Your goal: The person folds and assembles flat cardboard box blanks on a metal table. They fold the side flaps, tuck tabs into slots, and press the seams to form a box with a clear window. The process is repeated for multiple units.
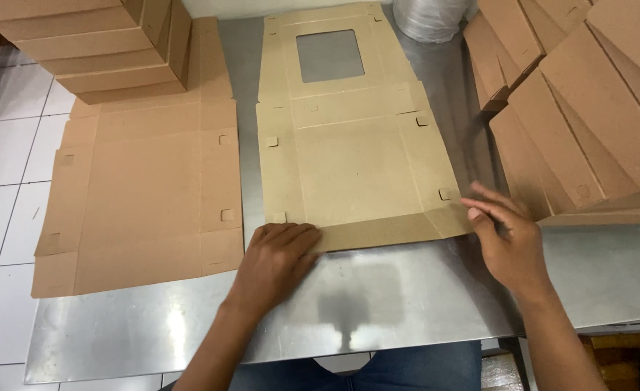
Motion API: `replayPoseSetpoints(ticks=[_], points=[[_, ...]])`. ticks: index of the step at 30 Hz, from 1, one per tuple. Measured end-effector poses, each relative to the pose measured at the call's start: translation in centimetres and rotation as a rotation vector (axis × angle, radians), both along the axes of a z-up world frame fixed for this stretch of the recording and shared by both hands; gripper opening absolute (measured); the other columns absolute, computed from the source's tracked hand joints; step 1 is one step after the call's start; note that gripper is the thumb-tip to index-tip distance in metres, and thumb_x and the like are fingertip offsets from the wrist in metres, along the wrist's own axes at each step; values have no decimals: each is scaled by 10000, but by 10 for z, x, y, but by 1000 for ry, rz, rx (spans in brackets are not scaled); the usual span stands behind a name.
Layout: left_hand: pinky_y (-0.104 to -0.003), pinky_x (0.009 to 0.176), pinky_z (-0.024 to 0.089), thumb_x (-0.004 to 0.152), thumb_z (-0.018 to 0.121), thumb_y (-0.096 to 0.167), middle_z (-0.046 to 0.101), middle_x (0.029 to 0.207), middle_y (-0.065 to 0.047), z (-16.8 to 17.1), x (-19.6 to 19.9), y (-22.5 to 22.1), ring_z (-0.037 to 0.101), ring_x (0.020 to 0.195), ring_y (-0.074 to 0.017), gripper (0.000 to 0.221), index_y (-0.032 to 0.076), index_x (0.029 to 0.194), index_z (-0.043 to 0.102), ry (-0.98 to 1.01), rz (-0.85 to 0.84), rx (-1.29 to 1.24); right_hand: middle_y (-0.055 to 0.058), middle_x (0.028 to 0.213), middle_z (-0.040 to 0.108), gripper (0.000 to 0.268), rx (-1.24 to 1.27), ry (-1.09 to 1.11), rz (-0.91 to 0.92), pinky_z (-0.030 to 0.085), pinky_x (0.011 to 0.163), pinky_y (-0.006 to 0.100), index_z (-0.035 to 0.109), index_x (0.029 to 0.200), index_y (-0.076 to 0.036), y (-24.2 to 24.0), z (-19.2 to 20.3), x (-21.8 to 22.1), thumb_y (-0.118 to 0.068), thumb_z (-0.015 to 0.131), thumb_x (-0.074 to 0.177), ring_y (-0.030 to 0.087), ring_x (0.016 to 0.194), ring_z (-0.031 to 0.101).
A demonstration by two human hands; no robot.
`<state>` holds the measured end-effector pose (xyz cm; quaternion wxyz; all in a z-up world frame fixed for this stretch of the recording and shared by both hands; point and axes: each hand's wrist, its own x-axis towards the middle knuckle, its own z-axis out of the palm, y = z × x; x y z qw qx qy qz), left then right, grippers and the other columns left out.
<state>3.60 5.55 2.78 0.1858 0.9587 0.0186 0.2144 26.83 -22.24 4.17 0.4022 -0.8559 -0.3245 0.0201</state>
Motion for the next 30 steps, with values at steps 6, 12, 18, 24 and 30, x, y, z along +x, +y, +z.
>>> replayPoseSetpoints(ticks=[6, 12, 18, 24, 30], points=[[-419, 635, 530, 993, 646, 232, 773, 864, -72, 6, 18, 23, 712, 751, -293, 207, 46, 992, 736, 37, -35, -129, 66, 1350, 674, 552, -155, -234, 323, 335, 1248, 469, 666, 1336, -75, 10, -3, 9, -331, 752, 855, 210, 1281, 600], [-427, 656, 591, 923, 706, 232, 796, 789, -137, 45, 27, 28, 764, 736, -352, 162, 98, 969, 786, 244, 152, -478, 90, 930, 769, 174, -35, -169, 257, 508, 957, 470, 778, 1035, -80, 43, -15, 34, -239, 726, 985, 302, 968, 708], [-374, 604, 554, 909, 751, 211, 739, 686, -154, 5, 38, 56, 713, 650, -272, 147, 81, 978, 760, 207, 237, -569, 145, 1023, 695, 228, -48, -139, 226, 479, 949, 477, 761, 1064, -12, 66, -34, 58, -195, 796, 932, 339, 1051, 637], [-417, 803, 567, 832, 844, 235, 720, 975, -146, -3, 48, 57, 696, 968, -338, 368, 84, 1146, 725, 145, 252, -242, 62, 1190, 572, 224, -105, -94, 163, 340, 1048, 471, 754, 1141, -148, 70, -43, 53, -287, 760, 966, 312, 1213, 514], [-405, 995, 390, 931, 729, 392, 602, 1225, -35, -26, 37, 51, 520, 1219, -257, 348, 202, 1221, 752, 100, 311, -126, 101, 1330, 492, 257, -221, -369, 79, 252, 1085, 530, 713, 1220, -98, 73, -40, 30, -217, 737, 993, 319, 1272, 432]])
